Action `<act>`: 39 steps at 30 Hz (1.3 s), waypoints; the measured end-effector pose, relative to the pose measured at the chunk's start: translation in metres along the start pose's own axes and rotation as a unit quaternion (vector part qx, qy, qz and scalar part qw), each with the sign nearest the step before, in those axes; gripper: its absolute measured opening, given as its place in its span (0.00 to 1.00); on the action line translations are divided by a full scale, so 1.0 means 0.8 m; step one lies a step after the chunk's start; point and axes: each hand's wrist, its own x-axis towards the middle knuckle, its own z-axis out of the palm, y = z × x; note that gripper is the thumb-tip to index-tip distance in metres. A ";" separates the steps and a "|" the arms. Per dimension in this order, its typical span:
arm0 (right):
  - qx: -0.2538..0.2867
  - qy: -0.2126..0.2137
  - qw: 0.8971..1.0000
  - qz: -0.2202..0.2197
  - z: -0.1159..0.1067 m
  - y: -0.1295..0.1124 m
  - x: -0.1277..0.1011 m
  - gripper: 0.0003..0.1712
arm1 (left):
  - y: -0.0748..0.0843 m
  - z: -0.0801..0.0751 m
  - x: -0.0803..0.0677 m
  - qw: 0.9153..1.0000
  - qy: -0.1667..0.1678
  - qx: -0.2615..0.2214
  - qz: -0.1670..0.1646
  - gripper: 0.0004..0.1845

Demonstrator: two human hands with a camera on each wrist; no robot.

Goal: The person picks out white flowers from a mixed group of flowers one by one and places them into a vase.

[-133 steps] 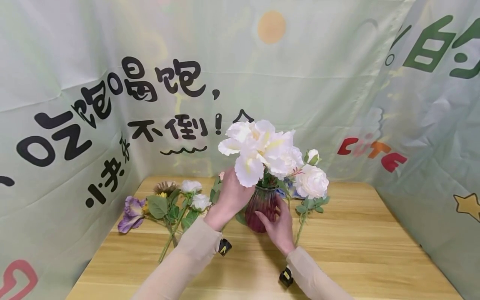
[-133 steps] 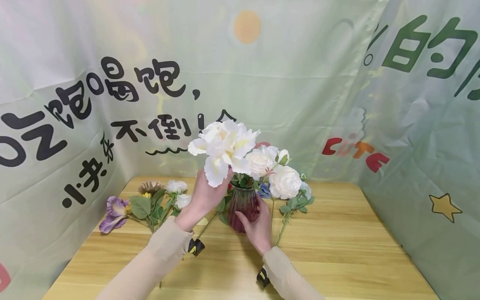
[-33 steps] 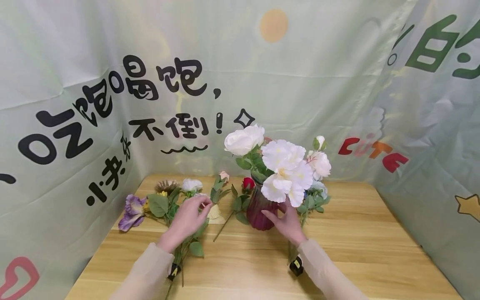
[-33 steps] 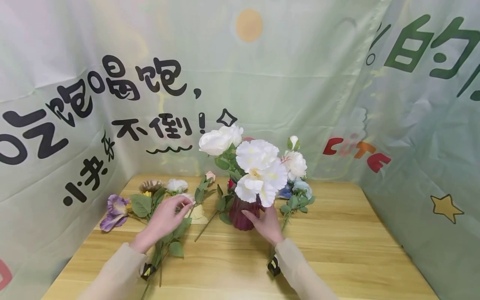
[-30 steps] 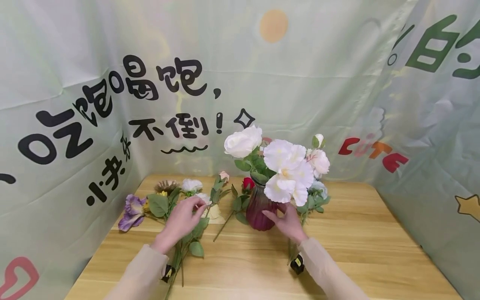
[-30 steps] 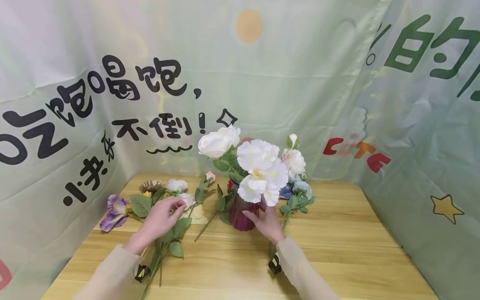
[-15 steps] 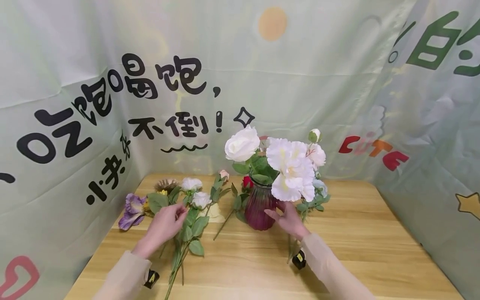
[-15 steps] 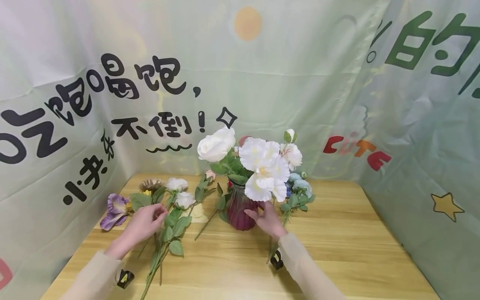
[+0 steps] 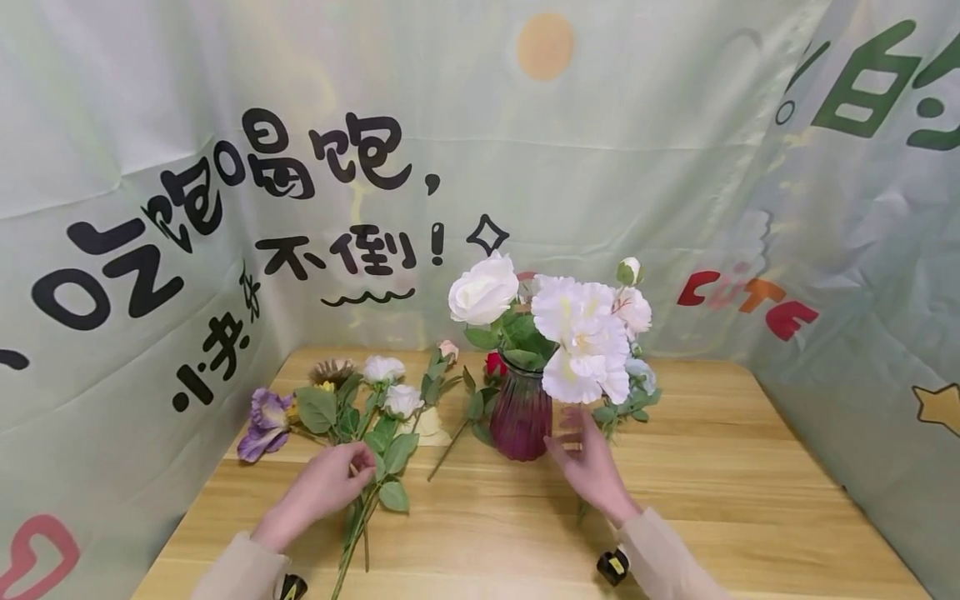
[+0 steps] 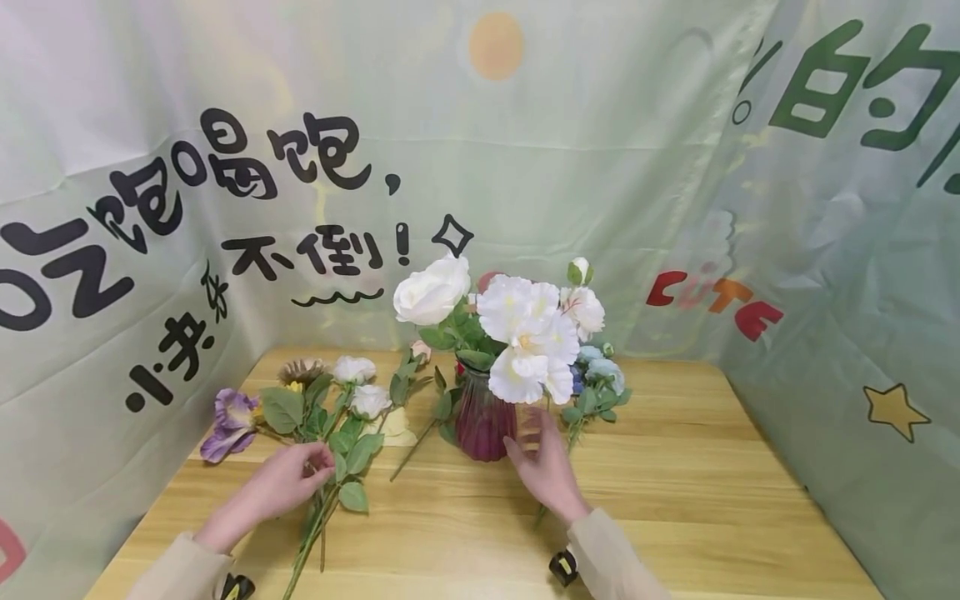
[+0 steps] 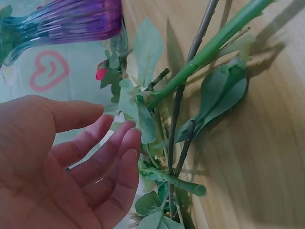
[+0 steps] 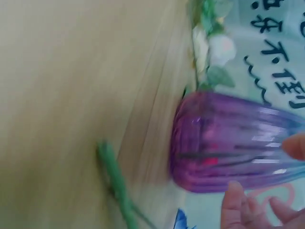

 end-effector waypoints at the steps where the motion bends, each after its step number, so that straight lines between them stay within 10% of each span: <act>1: 0.001 -0.005 1.000 0.010 0.002 -0.004 -0.004 0.25 | 0.000 0.001 -0.001 1.000 -0.002 0.004 0.001 0.02; 12: 0.056 -0.138 0.989 0.023 0.051 -0.037 -0.031 0.16 | 0.001 0.014 -0.005 0.999 0.000 0.041 0.026 0.06; 22: 0.167 -0.235 0.954 0.077 0.098 -0.053 -0.044 0.22 | 0.007 0.024 -0.006 0.998 0.001 0.051 0.027 0.07; 32: 0.191 -0.269 0.941 0.079 0.121 -0.063 -0.052 0.20 | -0.001 0.031 -0.018 0.998 -0.053 0.002 0.023 0.14; 39: 0.199 -0.269 0.938 0.090 0.125 -0.058 -0.054 0.20 | -0.006 0.032 -0.019 0.998 -0.032 -0.046 0.016 0.14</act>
